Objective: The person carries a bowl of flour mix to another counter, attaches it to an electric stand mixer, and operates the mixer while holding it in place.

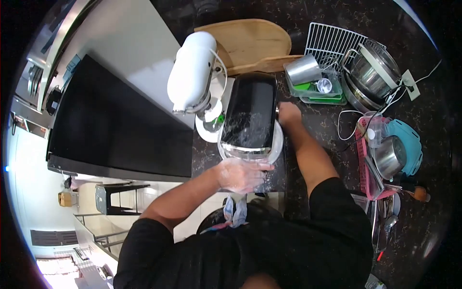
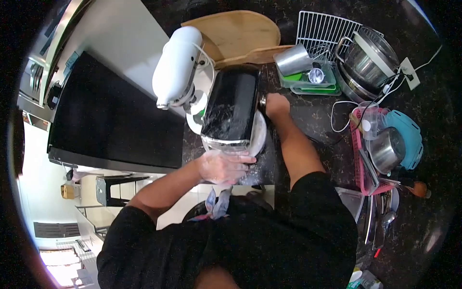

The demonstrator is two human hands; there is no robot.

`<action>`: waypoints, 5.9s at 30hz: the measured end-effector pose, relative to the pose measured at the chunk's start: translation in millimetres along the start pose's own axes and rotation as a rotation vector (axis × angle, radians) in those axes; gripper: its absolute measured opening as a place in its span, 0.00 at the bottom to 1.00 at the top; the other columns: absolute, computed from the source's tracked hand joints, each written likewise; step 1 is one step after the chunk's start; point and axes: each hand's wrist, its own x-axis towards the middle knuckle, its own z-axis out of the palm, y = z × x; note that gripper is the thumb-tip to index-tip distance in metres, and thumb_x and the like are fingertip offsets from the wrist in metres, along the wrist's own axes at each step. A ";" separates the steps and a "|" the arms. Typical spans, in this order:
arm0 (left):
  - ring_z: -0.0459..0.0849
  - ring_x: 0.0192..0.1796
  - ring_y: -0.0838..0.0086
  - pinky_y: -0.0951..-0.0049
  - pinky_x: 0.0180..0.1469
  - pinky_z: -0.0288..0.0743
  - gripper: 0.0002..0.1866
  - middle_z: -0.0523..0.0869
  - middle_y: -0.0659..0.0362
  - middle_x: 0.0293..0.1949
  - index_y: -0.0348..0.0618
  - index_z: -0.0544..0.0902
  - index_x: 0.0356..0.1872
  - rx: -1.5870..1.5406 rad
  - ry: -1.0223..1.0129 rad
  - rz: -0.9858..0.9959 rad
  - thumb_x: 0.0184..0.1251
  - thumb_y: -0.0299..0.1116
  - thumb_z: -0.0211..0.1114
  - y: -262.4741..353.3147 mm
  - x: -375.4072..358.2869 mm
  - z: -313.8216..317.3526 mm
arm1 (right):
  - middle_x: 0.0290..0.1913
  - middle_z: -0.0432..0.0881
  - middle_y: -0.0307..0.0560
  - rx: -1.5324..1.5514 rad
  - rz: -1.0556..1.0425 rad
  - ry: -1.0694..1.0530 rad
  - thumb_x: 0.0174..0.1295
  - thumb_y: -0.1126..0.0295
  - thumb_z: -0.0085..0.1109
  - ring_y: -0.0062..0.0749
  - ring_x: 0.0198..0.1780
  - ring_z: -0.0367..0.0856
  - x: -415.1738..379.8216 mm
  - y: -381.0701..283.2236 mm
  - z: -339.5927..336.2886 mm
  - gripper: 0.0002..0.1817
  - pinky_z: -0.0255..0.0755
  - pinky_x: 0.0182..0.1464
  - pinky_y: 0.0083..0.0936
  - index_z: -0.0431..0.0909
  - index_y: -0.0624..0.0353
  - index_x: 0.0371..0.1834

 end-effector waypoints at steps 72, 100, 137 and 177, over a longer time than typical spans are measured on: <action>0.76 0.75 0.59 0.53 0.79 0.70 0.14 0.89 0.57 0.52 0.39 0.88 0.43 -0.074 0.150 -0.087 0.55 0.30 0.69 4.4 -0.6 5.1 | 0.33 0.80 0.39 1.627 0.056 -0.169 0.66 0.79 0.58 0.26 0.29 0.78 -20.7 33.7 52.5 0.24 0.75 0.29 0.23 0.70 0.56 0.66; 0.77 0.74 0.60 0.54 0.79 0.70 0.17 0.89 0.53 0.55 0.38 0.88 0.46 -0.067 0.153 -0.110 0.53 0.31 0.71 6.7 -0.7 3.3 | 0.22 0.74 0.34 1.226 0.282 -0.130 0.83 0.57 0.50 0.20 0.17 0.67 -9.0 12.1 43.1 0.16 0.60 0.18 0.26 0.78 0.57 0.58; 0.79 0.73 0.59 0.54 0.77 0.73 0.15 0.89 0.51 0.53 0.39 0.88 0.43 -0.059 0.202 -0.114 0.53 0.29 0.69 7.7 -1.7 10.6 | 0.18 0.73 0.37 1.321 0.491 -0.250 0.78 0.50 0.57 0.24 0.14 0.66 0.4 19.2 36.1 0.20 0.57 0.15 0.25 0.80 0.54 0.34; 0.82 0.70 0.59 0.55 0.70 0.79 0.15 0.88 0.53 0.53 0.40 0.87 0.46 -0.044 0.222 -0.064 0.56 0.29 0.68 13.2 -7.4 6.9 | 0.32 0.83 0.40 1.156 0.275 0.233 0.77 0.56 0.60 0.23 0.30 0.77 -33.0 3.3 41.6 0.18 0.71 0.32 0.25 0.84 0.62 0.45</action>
